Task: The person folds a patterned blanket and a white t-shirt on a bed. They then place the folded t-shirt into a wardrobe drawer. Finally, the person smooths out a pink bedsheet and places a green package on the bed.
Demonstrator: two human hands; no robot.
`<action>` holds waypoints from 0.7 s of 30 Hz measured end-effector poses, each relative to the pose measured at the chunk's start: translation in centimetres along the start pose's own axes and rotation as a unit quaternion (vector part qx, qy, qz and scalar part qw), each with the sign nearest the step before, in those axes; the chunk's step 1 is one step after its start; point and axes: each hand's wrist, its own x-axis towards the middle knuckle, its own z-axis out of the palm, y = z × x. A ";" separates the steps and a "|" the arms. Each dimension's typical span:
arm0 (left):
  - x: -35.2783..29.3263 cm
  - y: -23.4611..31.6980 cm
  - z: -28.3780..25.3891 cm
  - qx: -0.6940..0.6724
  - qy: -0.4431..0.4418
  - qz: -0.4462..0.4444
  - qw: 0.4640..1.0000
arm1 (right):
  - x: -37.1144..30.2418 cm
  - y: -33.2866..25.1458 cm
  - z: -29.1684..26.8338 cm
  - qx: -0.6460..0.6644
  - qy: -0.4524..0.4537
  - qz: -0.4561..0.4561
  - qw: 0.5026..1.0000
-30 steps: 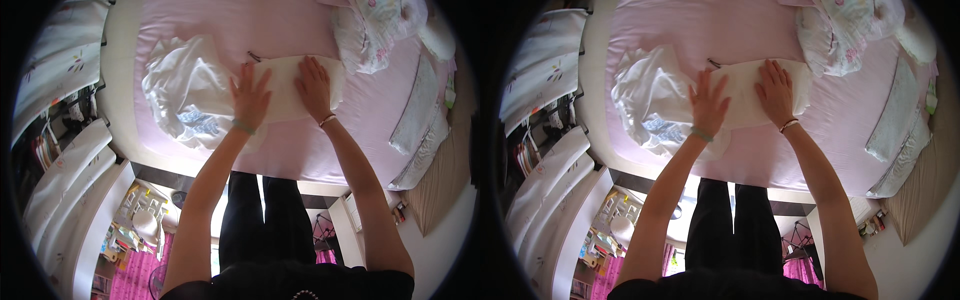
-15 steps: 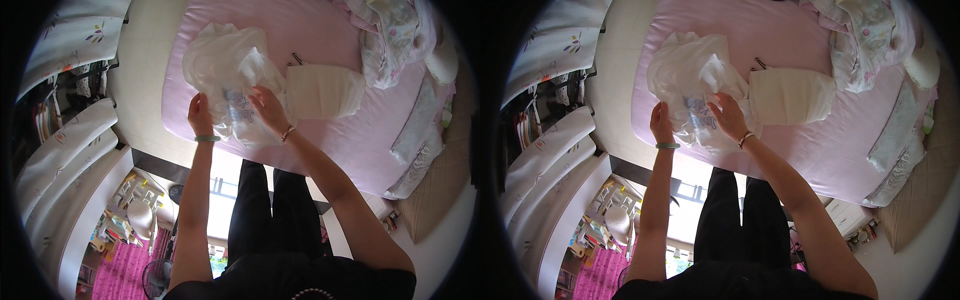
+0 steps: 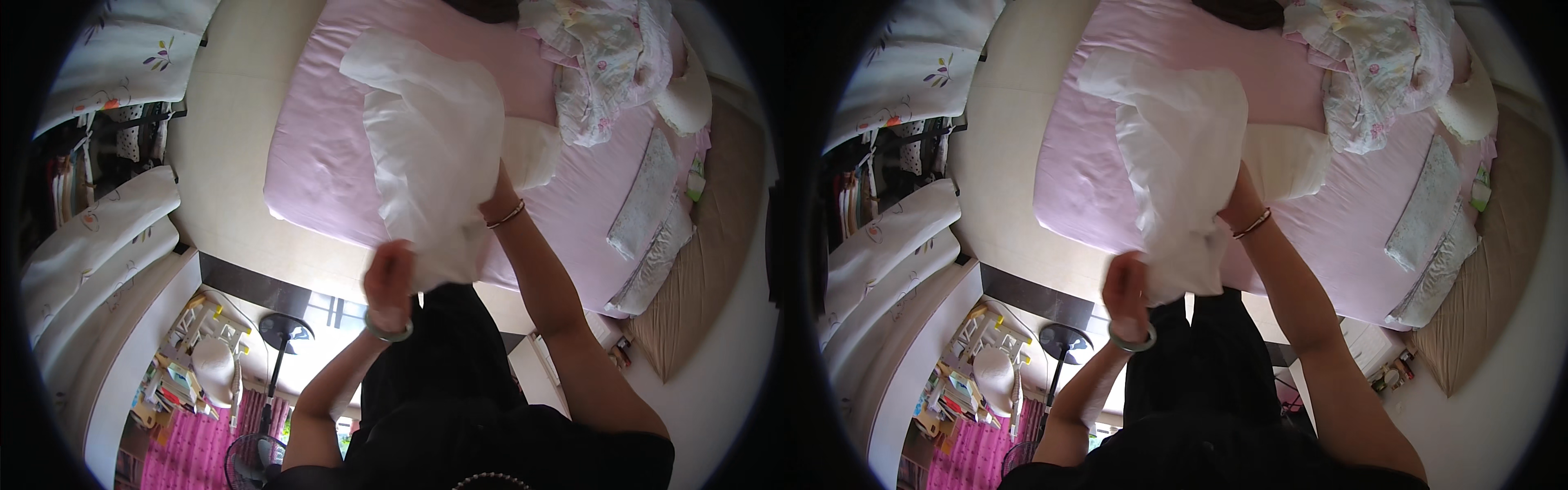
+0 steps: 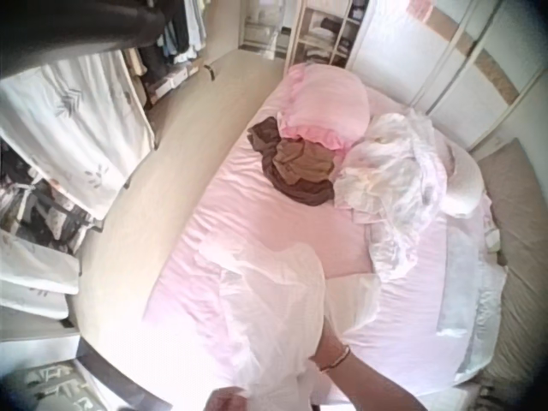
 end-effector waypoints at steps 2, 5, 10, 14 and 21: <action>1.8 1.8 -2.2 -0.068 0.130 0.019 0.989 | 0.7 -4.5 -1.0 0.434 0.115 0.364 0.816; 3.7 3.3 -5.9 -0.070 0.206 0.015 0.976 | -1.2 -8.4 -2.8 0.563 0.071 0.338 0.751; -0.5 3.0 -4.1 0.301 0.023 0.229 0.925 | -2.9 -13.4 -2.2 0.606 -0.002 0.264 0.750; -4.4 3.0 1.5 0.505 -0.040 0.283 0.814 | -4.2 -20.9 -2.5 0.600 -0.018 0.237 0.764; -5.0 12.8 9.1 0.173 -0.070 0.434 0.881 | -4.4 -27.3 -7.0 0.610 -0.166 0.090 0.769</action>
